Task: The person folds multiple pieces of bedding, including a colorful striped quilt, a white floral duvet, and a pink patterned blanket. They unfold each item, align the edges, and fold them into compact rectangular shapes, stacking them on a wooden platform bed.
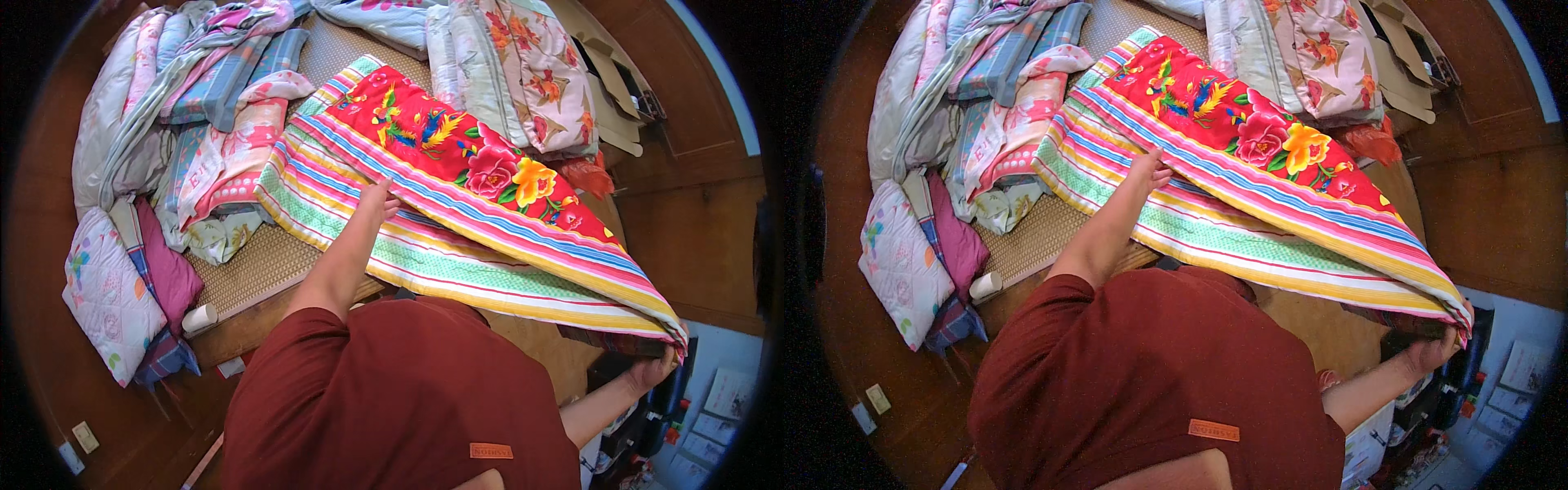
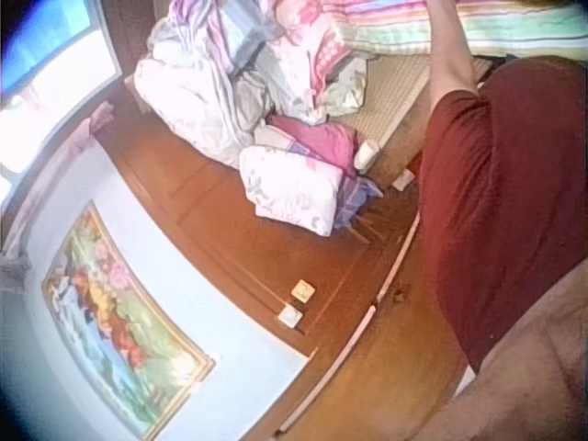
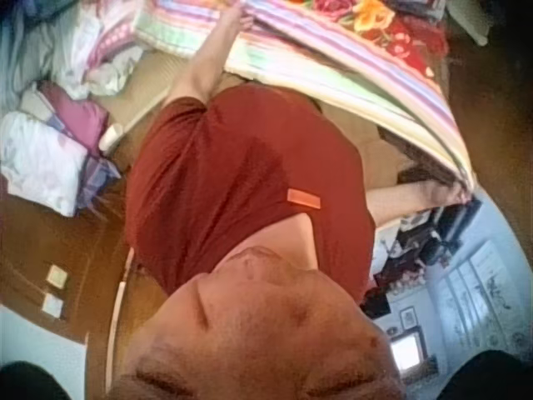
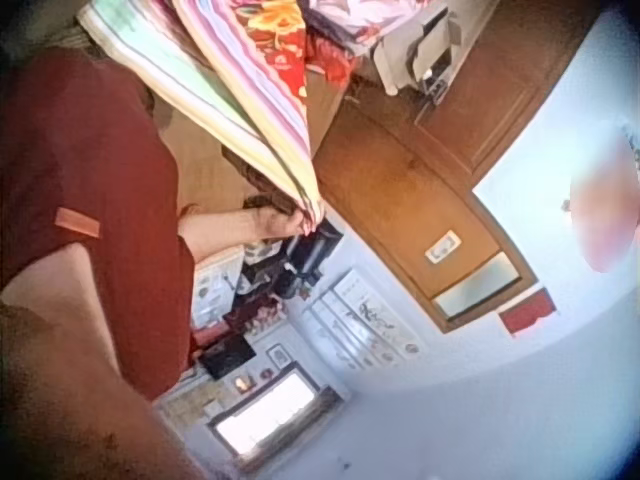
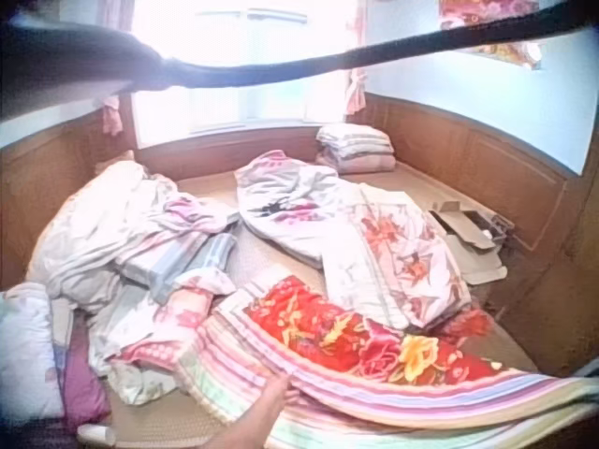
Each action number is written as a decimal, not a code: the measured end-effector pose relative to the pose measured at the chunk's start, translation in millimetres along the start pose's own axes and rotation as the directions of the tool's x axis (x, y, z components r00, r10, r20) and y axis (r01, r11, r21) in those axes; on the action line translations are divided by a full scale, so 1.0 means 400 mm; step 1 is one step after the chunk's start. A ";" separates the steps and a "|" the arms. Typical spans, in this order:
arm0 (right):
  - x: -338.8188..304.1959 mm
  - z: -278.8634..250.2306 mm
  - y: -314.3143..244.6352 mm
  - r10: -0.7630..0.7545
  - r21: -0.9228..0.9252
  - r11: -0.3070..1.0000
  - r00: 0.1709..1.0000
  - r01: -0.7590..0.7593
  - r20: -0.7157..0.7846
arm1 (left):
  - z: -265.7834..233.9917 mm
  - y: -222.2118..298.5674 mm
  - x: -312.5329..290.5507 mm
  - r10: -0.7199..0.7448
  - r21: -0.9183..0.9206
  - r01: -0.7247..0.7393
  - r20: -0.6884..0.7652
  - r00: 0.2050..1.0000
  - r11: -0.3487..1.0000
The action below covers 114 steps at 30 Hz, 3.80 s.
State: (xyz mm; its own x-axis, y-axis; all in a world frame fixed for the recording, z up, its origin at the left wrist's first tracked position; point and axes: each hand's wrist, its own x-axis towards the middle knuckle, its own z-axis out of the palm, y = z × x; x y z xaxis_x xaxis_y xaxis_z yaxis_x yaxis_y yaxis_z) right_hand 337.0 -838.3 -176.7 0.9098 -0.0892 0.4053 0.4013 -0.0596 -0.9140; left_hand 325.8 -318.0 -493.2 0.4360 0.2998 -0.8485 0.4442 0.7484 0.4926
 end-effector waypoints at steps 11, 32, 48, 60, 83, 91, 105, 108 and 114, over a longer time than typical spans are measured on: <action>0.060 0.005 0.039 0.040 0.056 0.998 0.975 -0.028 -0.219 | -0.048 0.088 -0.216 0.362 -0.200 -0.317 0.268 0.893 0.927; 0.124 0.073 0.114 0.319 0.287 0.935 0.855 -0.211 -0.410 | -0.418 -0.061 0.030 0.307 -0.151 -0.350 -0.248 0.919 0.925; 0.102 0.077 0.182 0.453 0.384 0.871 0.802 -0.305 -0.389 | -0.426 -0.037 -0.167 0.919 0.722 -0.613 -0.084 0.384 0.322; 0.103 0.034 0.196 0.424 0.373 0.879 0.844 -0.296 -0.329 | -0.549 -0.006 0.001 0.614 0.032 -0.670 -0.435 0.659 0.742; 0.107 0.228 0.103 0.047 0.584 0.802 0.988 -0.123 0.145 | -0.603 0.893 -0.701 0.960 -0.126 -0.972 -0.224 -0.166 -0.198; -0.047 0.566 0.094 0.063 0.073 0.974 0.568 -0.212 0.821 | -1.112 0.484 -0.484 0.949 0.874 -0.430 -0.297 -0.104 0.226; -0.214 0.912 -0.009 -0.106 0.094 0.982 0.065 0.163 0.992 | -0.254 0.022 -0.613 0.705 0.372 -0.891 0.704 0.088 -0.260; -0.234 0.923 -0.033 -0.132 0.117 0.984 0.111 0.134 0.985 | -0.210 0.028 -0.614 0.772 0.192 -0.981 0.627 0.100 -0.029; -0.106 0.811 0.254 0.215 -0.127 0.965 0.418 -0.229 0.882 | -0.251 0.050 -0.593 0.889 0.048 -0.923 0.254 0.380 0.381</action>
State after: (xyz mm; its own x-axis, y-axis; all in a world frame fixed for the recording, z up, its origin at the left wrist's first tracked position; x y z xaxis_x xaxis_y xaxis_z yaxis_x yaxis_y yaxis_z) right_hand 373.6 -518.0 -292.8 0.5601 0.8273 -0.0436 0.1652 -0.1631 -0.9727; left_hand 152.8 -314.9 -301.7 0.7597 0.6292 0.1643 -0.1958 -0.0196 0.9804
